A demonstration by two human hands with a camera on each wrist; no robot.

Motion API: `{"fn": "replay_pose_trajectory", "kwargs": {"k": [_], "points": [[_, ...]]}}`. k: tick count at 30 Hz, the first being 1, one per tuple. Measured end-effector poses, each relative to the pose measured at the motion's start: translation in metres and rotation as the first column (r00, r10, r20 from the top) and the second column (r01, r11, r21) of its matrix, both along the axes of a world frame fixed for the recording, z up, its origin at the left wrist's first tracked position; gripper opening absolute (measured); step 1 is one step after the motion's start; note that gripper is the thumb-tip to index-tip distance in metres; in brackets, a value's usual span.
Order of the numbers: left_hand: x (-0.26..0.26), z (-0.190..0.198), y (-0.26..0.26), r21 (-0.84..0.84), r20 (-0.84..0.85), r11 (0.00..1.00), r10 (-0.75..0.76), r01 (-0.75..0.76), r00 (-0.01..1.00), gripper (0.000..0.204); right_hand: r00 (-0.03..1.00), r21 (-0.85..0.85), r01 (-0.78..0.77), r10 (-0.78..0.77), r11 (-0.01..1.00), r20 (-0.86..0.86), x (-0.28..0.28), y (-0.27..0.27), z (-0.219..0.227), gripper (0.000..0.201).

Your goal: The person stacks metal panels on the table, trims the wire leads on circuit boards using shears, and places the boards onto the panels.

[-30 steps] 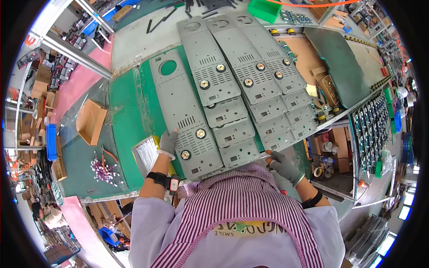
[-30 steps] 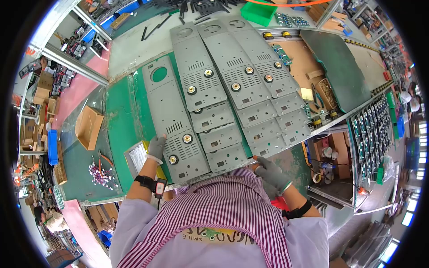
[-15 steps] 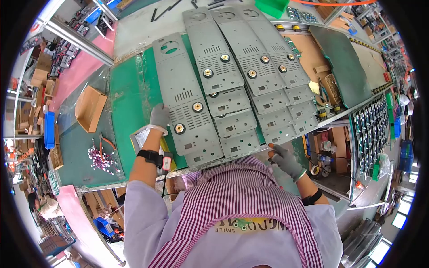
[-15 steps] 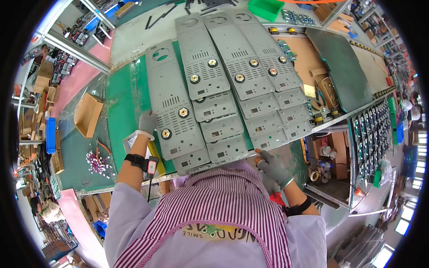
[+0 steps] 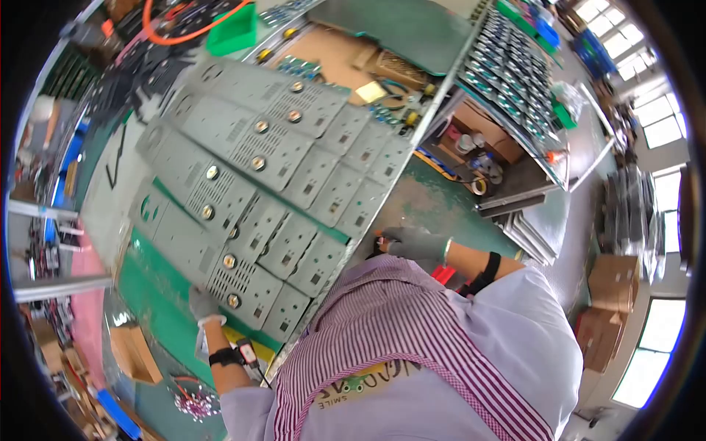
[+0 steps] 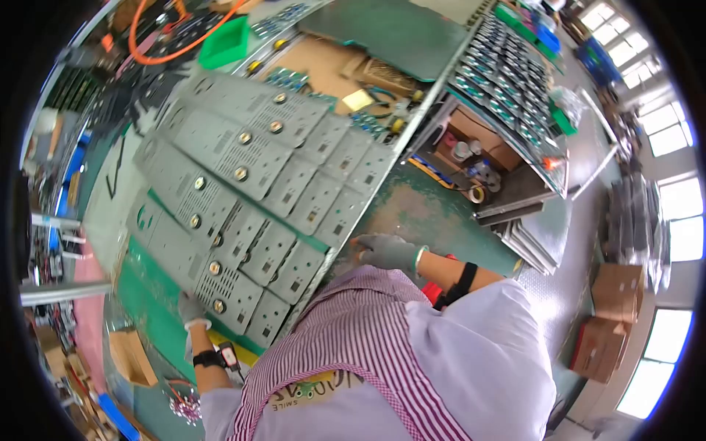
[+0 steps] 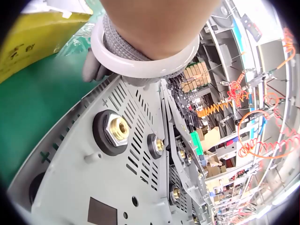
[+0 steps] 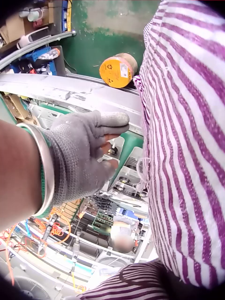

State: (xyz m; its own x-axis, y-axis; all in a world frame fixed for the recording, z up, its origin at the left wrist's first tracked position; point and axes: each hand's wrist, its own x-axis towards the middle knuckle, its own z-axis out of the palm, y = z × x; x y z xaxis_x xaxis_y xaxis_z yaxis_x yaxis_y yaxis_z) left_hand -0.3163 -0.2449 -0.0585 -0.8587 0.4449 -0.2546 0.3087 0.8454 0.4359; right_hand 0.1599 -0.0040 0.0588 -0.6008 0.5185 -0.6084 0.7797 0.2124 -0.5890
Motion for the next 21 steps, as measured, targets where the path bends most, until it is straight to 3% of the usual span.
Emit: {"fn": "replay_pose_trajectory", "kwargs": {"k": [2,4,6,7,8,11,12,15,17,19,21], "points": [[-0.008,-0.011,-0.006,0.096,0.043,0.995,0.016,-0.02,0.999,0.036,1.0,0.029,-0.016,0.016,0.999,0.0,0.014,0.015,-0.007,0.053],[-0.01,-0.013,-0.007,0.079,-0.052,0.995,0.06,-0.056,0.997,0.04,0.999,0.031,-0.032,0.031,0.999,0.03,0.026,0.034,-0.006,0.054],[0.008,0.009,0.003,0.172,-0.113,0.956,0.259,-0.238,0.959,0.044,1.0,-0.052,-0.02,0.021,0.998,0.019,0.042,0.063,-0.01,0.055],[0.022,0.03,0.014,0.189,-0.168,0.955,0.263,-0.23,0.95,0.044,0.999,-0.095,-0.026,0.028,0.995,0.017,0.051,0.08,-0.014,0.056],[0.038,0.055,0.023,0.202,-0.22,0.952,0.273,-0.23,0.936,0.044,0.998,-0.013,-0.058,0.058,0.998,0.004,0.064,0.096,-0.024,0.055],[0.095,0.074,0.044,0.311,-0.349,0.932,0.295,-0.187,0.89,0.041,0.997,0.058,-0.064,0.066,0.996,-0.034,0.098,0.15,-0.021,0.053],[0.111,0.081,0.052,0.351,-0.393,0.925,0.287,-0.146,0.874,0.04,0.998,0.088,-0.043,0.046,0.995,-0.04,0.109,0.168,-0.026,0.05],[0.178,0.074,0.091,0.467,-0.303,0.884,0.153,0.006,0.941,0.034,0.996,0.138,0.044,-0.032,0.989,-0.087,0.126,0.215,-0.038,0.043],[0.254,0.105,0.135,0.503,-0.252,0.859,0.046,0.09,0.967,0.028,0.987,0.155,0.078,-0.054,0.985,-0.15,0.119,0.254,-0.037,0.038],[0.291,0.109,0.151,0.466,-0.266,0.856,-0.105,0.223,0.958,0.023,0.979,0.174,0.187,-0.17,0.967,-0.11,0.097,0.285,-0.047,0.032],[0.323,0.117,0.171,0.487,-0.201,0.847,-0.131,0.215,0.971,0.02,0.97,0.375,0.188,-0.112,0.908,-0.215,0.075,0.319,-0.074,0.031]]}}
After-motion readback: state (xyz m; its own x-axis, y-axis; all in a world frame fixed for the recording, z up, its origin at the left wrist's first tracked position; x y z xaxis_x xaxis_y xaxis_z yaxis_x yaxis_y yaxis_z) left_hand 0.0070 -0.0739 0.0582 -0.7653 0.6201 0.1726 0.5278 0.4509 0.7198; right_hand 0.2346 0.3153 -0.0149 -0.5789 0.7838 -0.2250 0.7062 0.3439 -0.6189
